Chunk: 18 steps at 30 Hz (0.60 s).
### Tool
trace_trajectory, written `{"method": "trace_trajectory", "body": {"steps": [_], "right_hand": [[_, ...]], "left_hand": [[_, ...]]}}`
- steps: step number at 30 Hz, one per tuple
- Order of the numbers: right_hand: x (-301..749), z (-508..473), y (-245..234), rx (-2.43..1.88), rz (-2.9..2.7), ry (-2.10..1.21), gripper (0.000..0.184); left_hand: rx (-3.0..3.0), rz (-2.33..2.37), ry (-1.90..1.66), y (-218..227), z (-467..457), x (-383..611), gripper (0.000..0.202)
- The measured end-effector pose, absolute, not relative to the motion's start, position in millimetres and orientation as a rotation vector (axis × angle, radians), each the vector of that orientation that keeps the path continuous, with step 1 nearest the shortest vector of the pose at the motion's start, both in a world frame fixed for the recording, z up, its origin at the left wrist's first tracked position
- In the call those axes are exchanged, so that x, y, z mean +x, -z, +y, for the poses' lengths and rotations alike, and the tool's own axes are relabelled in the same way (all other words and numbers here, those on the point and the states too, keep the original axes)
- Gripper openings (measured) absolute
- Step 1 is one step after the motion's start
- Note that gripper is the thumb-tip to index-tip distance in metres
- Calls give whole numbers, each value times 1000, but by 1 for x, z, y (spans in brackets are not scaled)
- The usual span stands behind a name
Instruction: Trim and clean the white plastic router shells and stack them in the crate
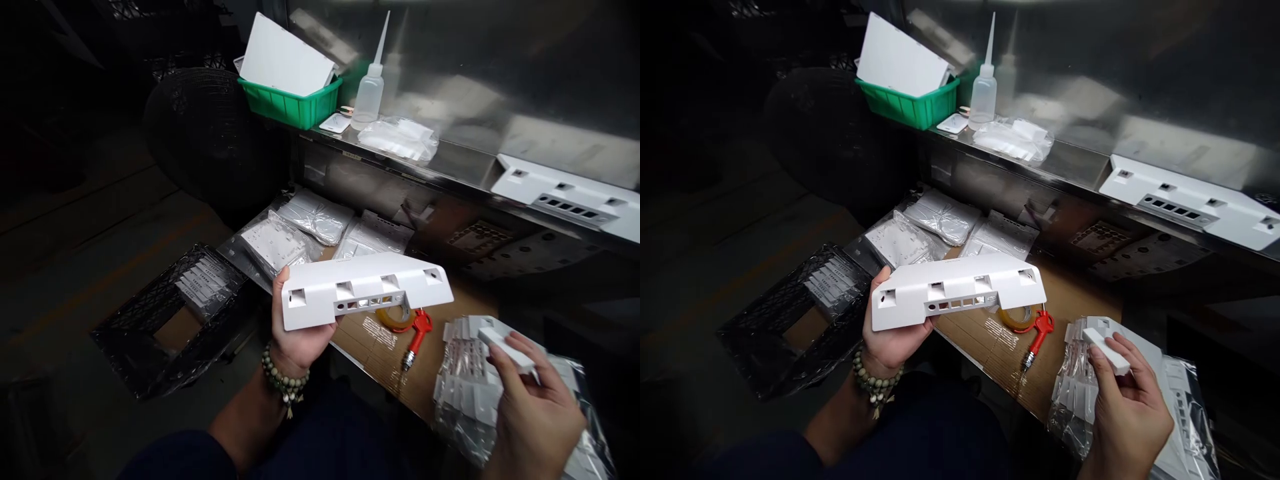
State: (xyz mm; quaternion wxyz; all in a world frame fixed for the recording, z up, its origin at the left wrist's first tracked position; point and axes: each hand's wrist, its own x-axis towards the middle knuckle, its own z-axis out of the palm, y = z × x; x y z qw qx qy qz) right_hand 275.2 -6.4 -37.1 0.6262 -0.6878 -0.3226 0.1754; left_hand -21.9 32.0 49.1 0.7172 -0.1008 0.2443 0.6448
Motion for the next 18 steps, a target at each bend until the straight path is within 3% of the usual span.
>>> {"method": "trace_trajectory", "body": {"steps": [8, 14, 18], "right_hand": [[288, 2, 36, -1633, -664, -418, 42], [281, 13, 37, -1479, -742, -610, 68], [265, 19, 31, -1418, -768, -485, 55]], "left_hand": [[-288, 605, -1382, -45, 39, -17, 48], [-204, 559, -1347, -41, 43, -16, 51], [-131, 525, -1330, -39, 45, -17, 53]]}}
